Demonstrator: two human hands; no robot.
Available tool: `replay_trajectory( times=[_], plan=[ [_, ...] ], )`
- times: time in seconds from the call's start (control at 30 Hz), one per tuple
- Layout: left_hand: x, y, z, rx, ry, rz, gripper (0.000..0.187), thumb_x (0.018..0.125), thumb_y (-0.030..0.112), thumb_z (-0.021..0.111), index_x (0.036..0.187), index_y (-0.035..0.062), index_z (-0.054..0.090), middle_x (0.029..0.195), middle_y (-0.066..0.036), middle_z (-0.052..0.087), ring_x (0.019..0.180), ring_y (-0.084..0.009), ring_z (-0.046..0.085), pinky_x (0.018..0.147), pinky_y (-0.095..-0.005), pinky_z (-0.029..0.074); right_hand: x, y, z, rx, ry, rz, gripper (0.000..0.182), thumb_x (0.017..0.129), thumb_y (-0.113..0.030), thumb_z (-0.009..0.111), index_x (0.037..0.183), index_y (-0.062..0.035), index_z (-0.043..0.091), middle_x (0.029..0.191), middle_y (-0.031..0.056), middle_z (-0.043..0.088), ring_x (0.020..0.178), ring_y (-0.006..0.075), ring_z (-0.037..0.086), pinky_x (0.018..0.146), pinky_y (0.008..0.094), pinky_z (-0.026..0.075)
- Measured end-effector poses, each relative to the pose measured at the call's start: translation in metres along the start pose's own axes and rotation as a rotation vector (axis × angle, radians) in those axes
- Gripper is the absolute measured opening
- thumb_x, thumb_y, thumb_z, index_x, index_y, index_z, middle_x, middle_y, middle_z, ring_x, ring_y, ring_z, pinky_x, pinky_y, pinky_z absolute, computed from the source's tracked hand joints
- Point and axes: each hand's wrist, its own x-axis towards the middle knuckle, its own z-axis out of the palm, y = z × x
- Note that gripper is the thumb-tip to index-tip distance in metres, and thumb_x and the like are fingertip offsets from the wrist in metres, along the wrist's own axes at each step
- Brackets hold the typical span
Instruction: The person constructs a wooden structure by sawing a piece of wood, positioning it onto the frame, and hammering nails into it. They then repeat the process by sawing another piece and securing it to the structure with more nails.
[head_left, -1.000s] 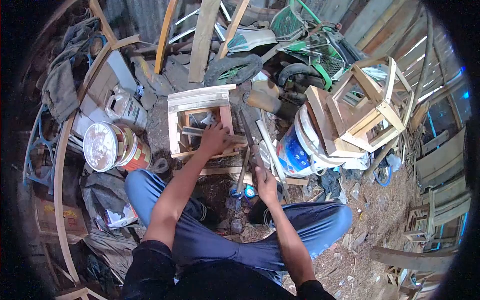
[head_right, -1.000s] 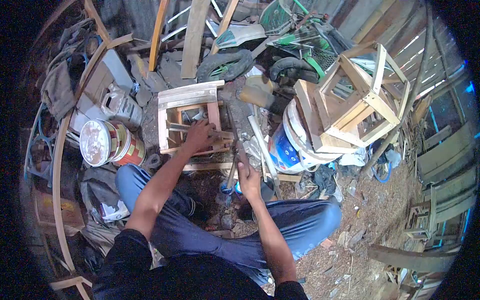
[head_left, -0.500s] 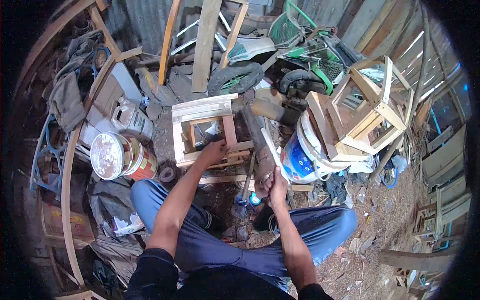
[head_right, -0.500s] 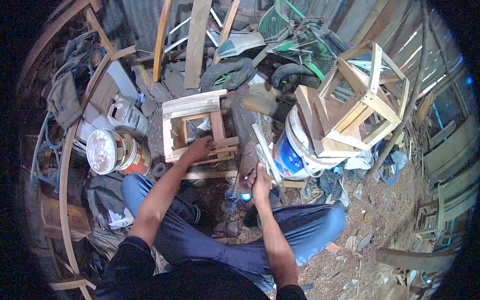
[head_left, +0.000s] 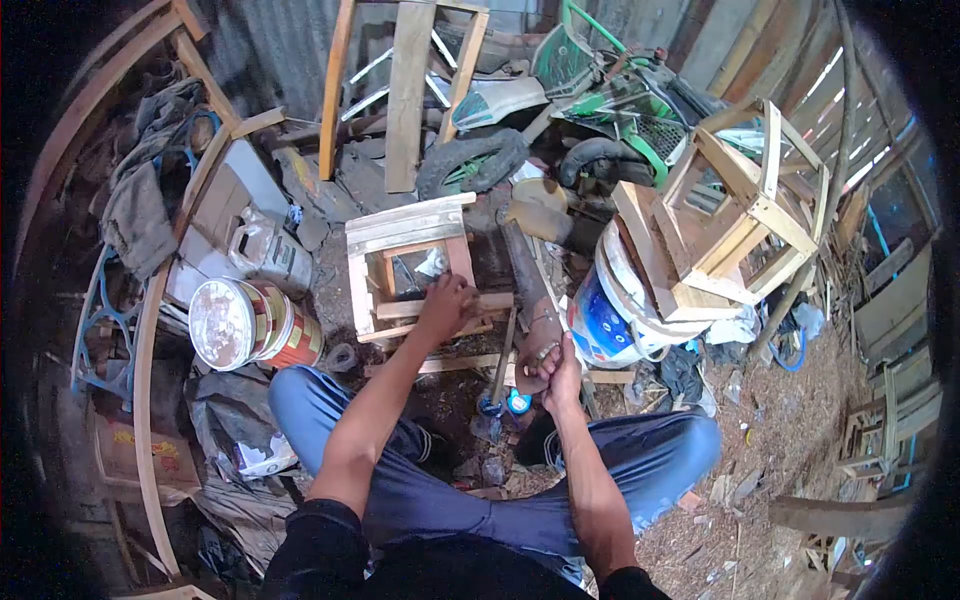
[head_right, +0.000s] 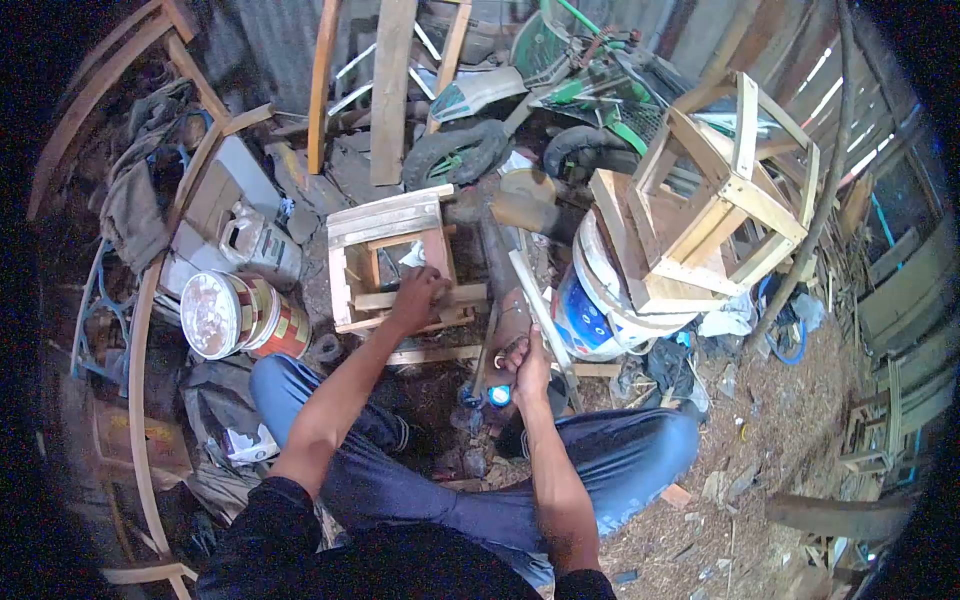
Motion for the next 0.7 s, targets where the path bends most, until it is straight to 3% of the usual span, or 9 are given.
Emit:
replay_trajectory(
  times=[0.13, 0.23, 0.37, 0.4, 0.43, 0.53, 0.63, 0.67, 0.7],
  plan=[
    [0.016, 0.004, -0.002, -0.187, -0.135, -0.211, 0.032, 0.079, 0.011, 0.064, 0.110, 0.0117, 0.059, 0.101, -0.014, 0.061, 0.099, -0.0350, 0.057, 0.087, -0.0440, 0.043, 0.002, -0.003, 0.003, 0.003, -0.028, -0.060, 0.041, 0.096, -0.045, 0.050, 0.070, -0.0162, 0.038, 0.055, -0.0045, 0.030, 0.047, 0.0096, 0.033, 0.047, 0.0303, 0.039],
    [0.041, 0.008, -0.018, -0.432, 0.011, -0.214, 0.034, 0.081, 0.009, 0.061, 0.114, 0.0088, 0.056, 0.103, -0.017, 0.062, 0.100, -0.0370, 0.057, 0.085, -0.0441, 0.045, -0.005, -0.011, 0.007, 0.071, -0.055, -0.020, 0.042, 0.096, -0.046, 0.049, 0.068, -0.0166, 0.037, 0.054, -0.0041, 0.029, 0.046, 0.0103, 0.032, 0.050, 0.0307, 0.039],
    [0.066, 0.014, -0.052, -0.569, 0.016, -0.330, 0.032, 0.084, 0.009, 0.059, 0.115, 0.0061, 0.056, 0.106, -0.019, 0.063, 0.095, -0.0402, 0.059, 0.080, -0.0434, 0.048, -0.004, -0.017, 0.007, 0.136, -0.084, -0.041, 0.043, 0.096, -0.046, 0.048, 0.066, -0.0180, 0.035, 0.053, -0.0051, 0.027, 0.046, 0.0109, 0.030, 0.052, 0.0309, 0.038],
    [0.071, 0.022, -0.065, -0.448, 0.069, -0.348, 0.026, 0.086, 0.013, 0.060, 0.111, 0.0050, 0.058, 0.097, -0.017, 0.064, 0.084, -0.0330, 0.063, 0.075, -0.0393, 0.049, -0.004, -0.018, 0.008, 0.170, -0.099, -0.032, 0.043, 0.095, -0.046, 0.049, 0.066, -0.0183, 0.035, 0.054, -0.0054, 0.028, 0.046, 0.0105, 0.030, 0.053, 0.0311, 0.038],
    [0.075, 0.022, -0.074, -0.437, 0.070, -0.338, 0.026, 0.086, 0.013, 0.060, 0.111, 0.0050, 0.058, 0.097, -0.017, 0.064, 0.084, -0.0330, 0.063, 0.075, -0.0393, 0.049, -0.003, -0.019, 0.010, 0.183, -0.107, -0.036, 0.043, 0.095, -0.046, 0.049, 0.066, -0.0183, 0.035, 0.054, -0.0054, 0.028, 0.046, 0.0105, 0.030, 0.053, 0.0311, 0.038],
    [0.085, 0.022, -0.095, -0.539, 0.022, -0.271, 0.026, 0.095, 0.028, 0.055, 0.109, 0.0062, 0.061, 0.085, -0.013, 0.063, 0.077, -0.0161, 0.055, 0.072, -0.0318, 0.045, -0.007, -0.024, 0.016, 0.135, -0.076, -0.109, 0.044, 0.094, -0.048, 0.051, 0.067, -0.0166, 0.038, 0.054, -0.0052, 0.029, 0.046, 0.0104, 0.031, 0.047, 0.0269, 0.033],
    [0.089, 0.031, -0.115, -0.566, -0.051, -0.449, 0.025, 0.095, 0.029, 0.056, 0.104, 0.0068, 0.061, 0.072, -0.005, 0.057, 0.069, -0.0117, 0.051, 0.065, -0.0298, 0.044, -0.020, -0.030, 0.024, 0.170, -0.128, -0.100, 0.045, 0.093, -0.048, 0.051, 0.066, -0.0157, 0.038, 0.054, -0.0048, 0.028, 0.046, 0.0111, 0.031, 0.046, 0.0271, 0.033],
    [0.088, 0.025, -0.105, -0.568, 0.106, -0.300, 0.024, 0.095, 0.030, 0.057, 0.098, 0.0059, 0.061, 0.065, 0.001, 0.050, 0.061, -0.0077, 0.046, 0.057, -0.0263, 0.041, -0.019, -0.029, 0.022, 0.181, -0.128, -0.101, 0.045, 0.093, -0.048, 0.051, 0.066, -0.0157, 0.038, 0.054, -0.0048, 0.028, 0.046, 0.0111, 0.031, 0.046, 0.0271, 0.033],
    [0.086, 0.027, -0.110, -0.558, 0.103, -0.294, 0.024, 0.095, 0.030, 0.057, 0.098, 0.0059, 0.061, 0.065, 0.001, 0.050, 0.061, -0.0077, 0.046, 0.057, -0.0263, 0.041, -0.019, -0.030, 0.022, 0.172, -0.165, -0.097, 0.043, 0.093, -0.049, 0.052, 0.069, -0.0161, 0.038, 0.055, -0.0048, 0.028, 0.046, 0.0105, 0.030, 0.049, 0.0289, 0.035]
  ],
)
